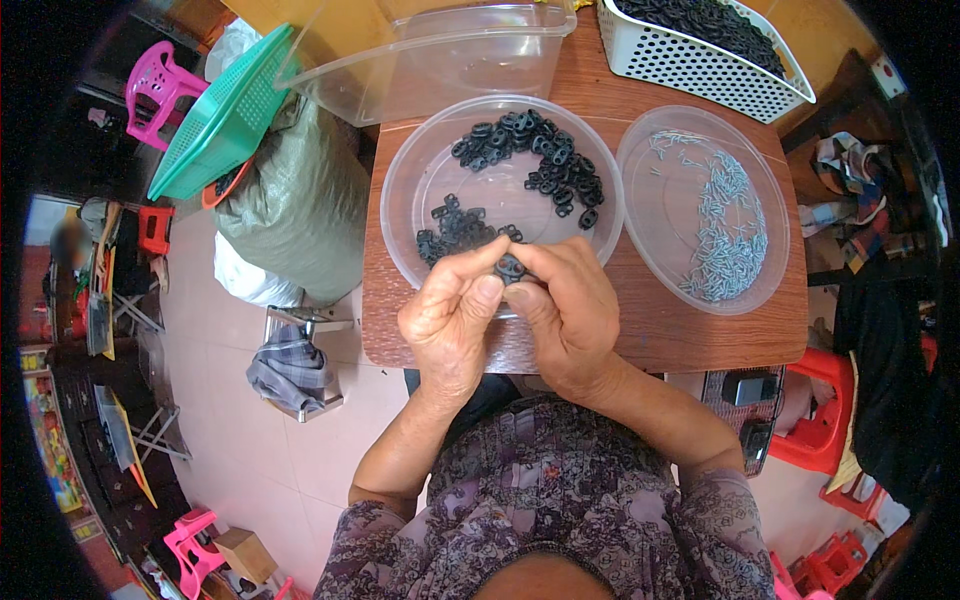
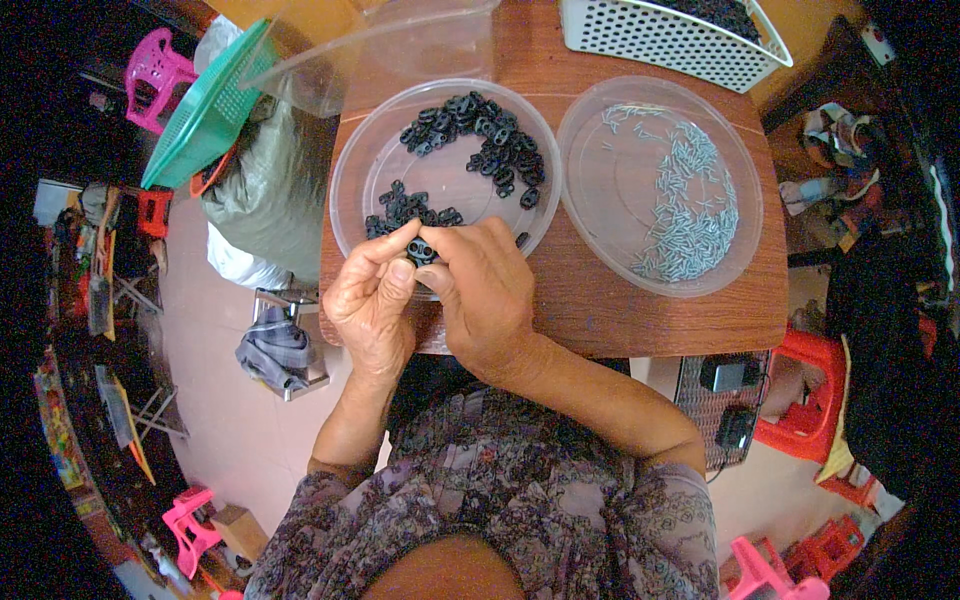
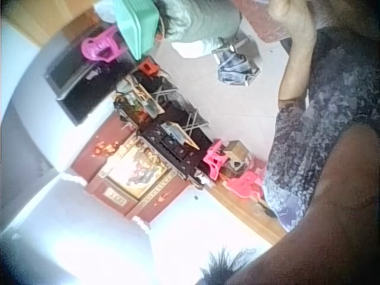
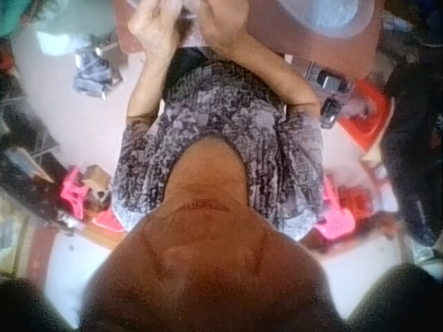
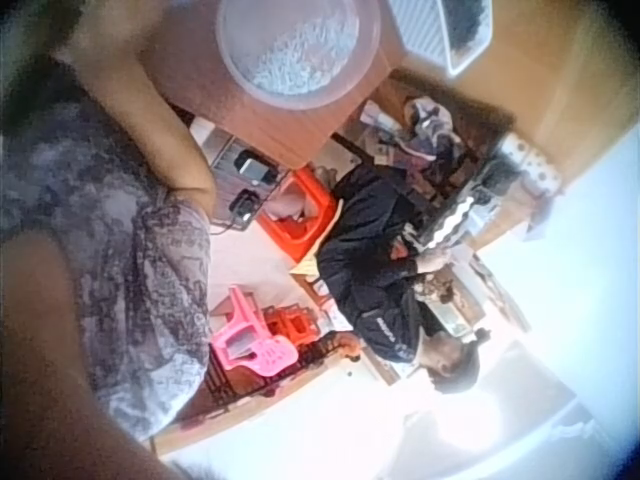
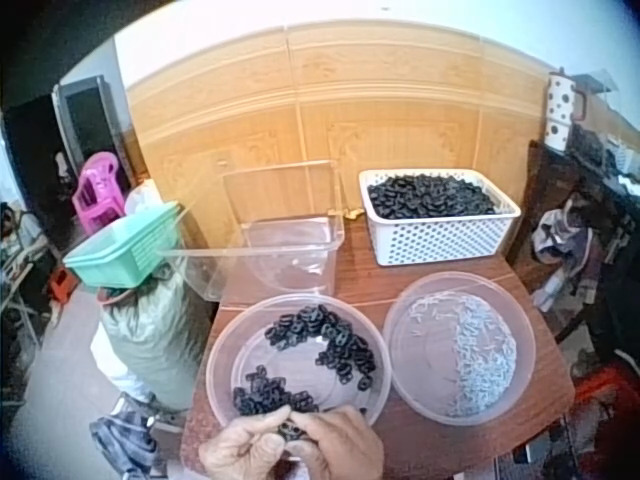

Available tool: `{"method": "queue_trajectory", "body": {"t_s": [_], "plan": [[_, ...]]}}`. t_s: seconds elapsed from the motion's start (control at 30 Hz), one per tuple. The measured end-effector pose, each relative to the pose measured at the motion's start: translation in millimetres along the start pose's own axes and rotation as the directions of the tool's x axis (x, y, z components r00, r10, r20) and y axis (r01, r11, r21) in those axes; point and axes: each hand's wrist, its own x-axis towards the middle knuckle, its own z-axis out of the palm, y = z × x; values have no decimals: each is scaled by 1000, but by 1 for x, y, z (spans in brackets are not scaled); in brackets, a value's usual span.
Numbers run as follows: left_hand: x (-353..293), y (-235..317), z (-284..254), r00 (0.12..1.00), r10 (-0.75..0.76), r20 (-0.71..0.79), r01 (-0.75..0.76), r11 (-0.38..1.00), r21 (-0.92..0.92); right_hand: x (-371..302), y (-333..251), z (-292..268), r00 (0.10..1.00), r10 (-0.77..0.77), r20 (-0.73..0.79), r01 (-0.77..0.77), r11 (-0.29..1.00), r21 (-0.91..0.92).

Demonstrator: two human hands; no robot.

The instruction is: Manually linking and assembling black plastic components for manufacturing.

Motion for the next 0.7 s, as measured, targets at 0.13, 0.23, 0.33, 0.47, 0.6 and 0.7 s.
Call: {"method": "queue_trajectory", "body": {"t_s": [0.13, 0.23, 0.33, 0.47, 0.6, 0.7], "plan": [[-1, 1, 5, 999, 40, -35, -43, 996, -75, 1, -1, 0, 999, -53, -14, 53, 998, -22], [-4, -3, 4, 998, 29, -53, -36, 990, -136, 1, -1, 2, 996, -85, -31, 84, 996, -16], [-5, -5, 6, 996, 33, -89, -49, 981, -189, 2, -2, 4, 995, -91, -43, 91, 996, -5], [-7, -7, 8, 992, 35, -119, -59, 977, -206, 0, -3, 9, 995, -77, -70, 77, 997, -4], [-8, -8, 13, 983, 49, -178, -85, 976, -201, 1, -6, 11, 995, -62, -78, 60, 998, -26], [-9, -7, 16, 978, 63, -201, -102, 977, -189, 0, -4, 12, 996, -72, -59, 70, 997, -41]]}}
